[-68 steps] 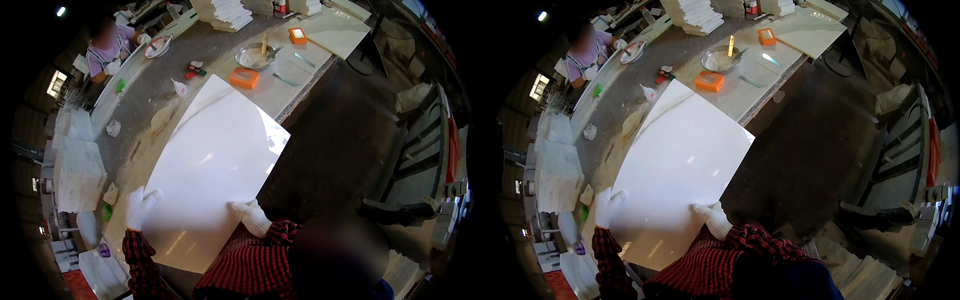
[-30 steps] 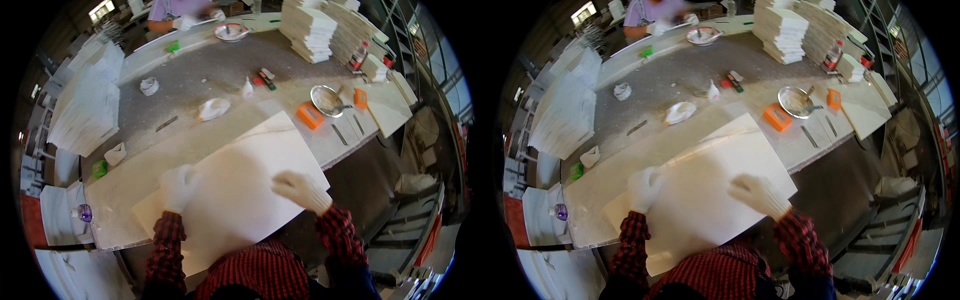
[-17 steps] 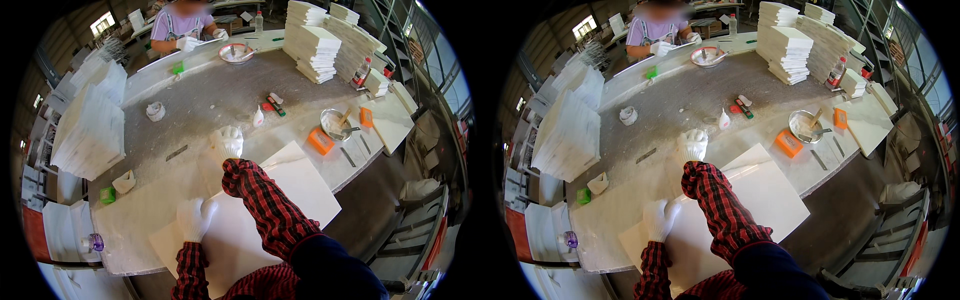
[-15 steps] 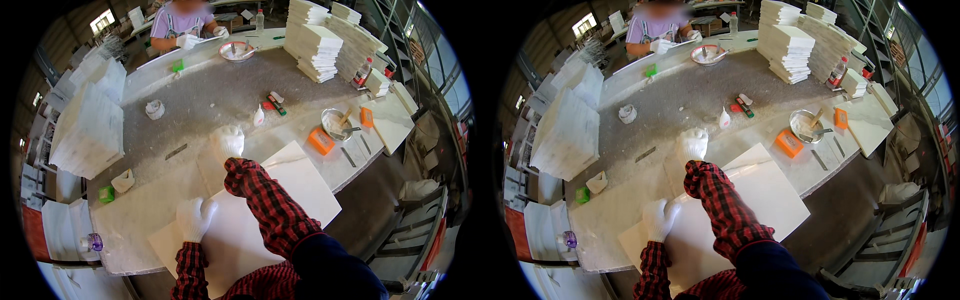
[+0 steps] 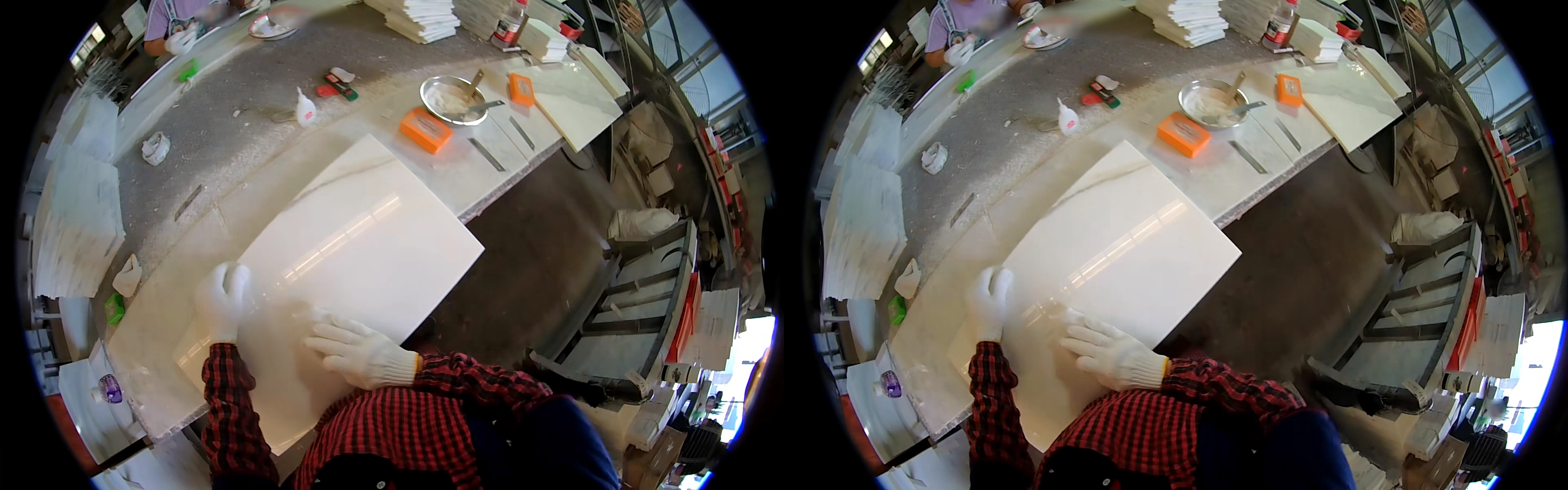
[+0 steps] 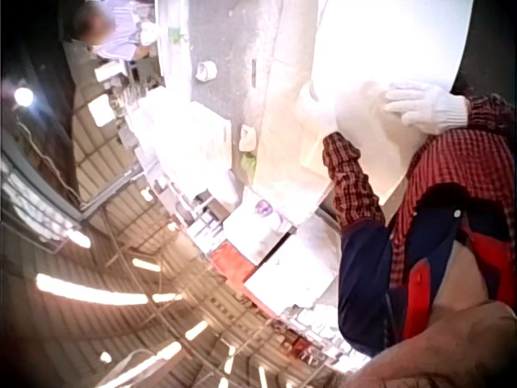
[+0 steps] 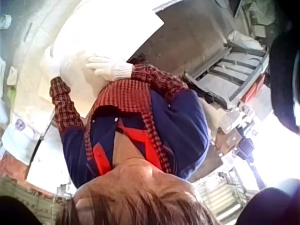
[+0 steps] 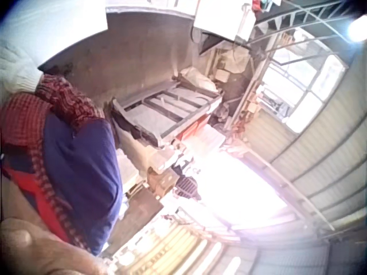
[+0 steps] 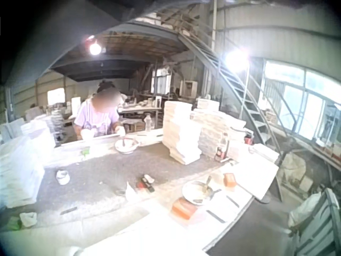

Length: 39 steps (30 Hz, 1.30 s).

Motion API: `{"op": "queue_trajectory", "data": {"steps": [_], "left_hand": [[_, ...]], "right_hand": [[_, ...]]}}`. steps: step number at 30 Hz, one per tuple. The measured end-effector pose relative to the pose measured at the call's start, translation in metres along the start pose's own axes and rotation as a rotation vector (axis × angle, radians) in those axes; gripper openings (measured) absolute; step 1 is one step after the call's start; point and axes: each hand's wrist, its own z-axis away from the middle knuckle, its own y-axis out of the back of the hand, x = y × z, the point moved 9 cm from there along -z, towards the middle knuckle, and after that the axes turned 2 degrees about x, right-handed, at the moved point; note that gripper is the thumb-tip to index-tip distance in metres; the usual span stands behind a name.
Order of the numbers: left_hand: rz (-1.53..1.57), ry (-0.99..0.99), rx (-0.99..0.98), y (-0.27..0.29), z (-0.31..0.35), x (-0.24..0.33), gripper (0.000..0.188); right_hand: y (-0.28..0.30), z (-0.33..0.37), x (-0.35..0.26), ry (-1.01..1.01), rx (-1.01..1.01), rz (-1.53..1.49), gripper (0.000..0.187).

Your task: The person applies a white adhesive from a bottle onto a large white rectangular panel and spreads it evenly using a metal spatula. They repeatedly apply adhesive and smooth it across the surface, occasionally lifting and repositioning the panel on the workbench.

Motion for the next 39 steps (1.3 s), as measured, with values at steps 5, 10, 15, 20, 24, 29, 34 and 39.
{"op": "queue_trajectory", "data": {"steps": [5, 10, 15, 20, 24, 29, 34, 39], "left_hand": [[0.023, -0.008, 0.032, -0.003, 0.001, -0.01, 0.042], [0.03, 0.041, 0.036, -0.001, 0.008, -0.004, 0.043], [-0.039, -0.014, 0.117, 0.004, 0.009, -0.002, 0.042], [-0.028, 0.002, 0.112, 0.002, 0.008, -0.003, 0.042], [0.004, 0.032, 0.118, 0.001, 0.009, -0.004, 0.039], [0.01, 0.015, 0.135, 0.01, 0.009, 0.011, 0.036], [0.026, -0.054, 0.198, 0.018, 0.011, 0.011, 0.034], [-0.043, -0.084, 0.311, 0.035, 0.019, 0.022, 0.035]], "right_hand": [[0.017, 0.036, 0.005, -0.102, 0.015, 0.046, 0.016], [0.114, 0.108, 0.07, -0.297, 0.233, 0.343, 0.015], [0.191, 0.131, 0.122, -0.361, 0.493, 0.372, 0.02], [0.173, 0.13, 0.113, -0.392, 0.518, 0.404, 0.017], [0.082, 0.084, 0.063, -0.426, 0.212, -0.008, 0.017], [-0.04, 0.042, -0.052, 0.215, -0.106, -0.102, 0.019], [-0.022, 0.036, -0.04, 0.128, -0.128, -0.243, 0.015], [0.075, 0.067, 0.028, -0.265, 0.082, 0.138, 0.025]]}}
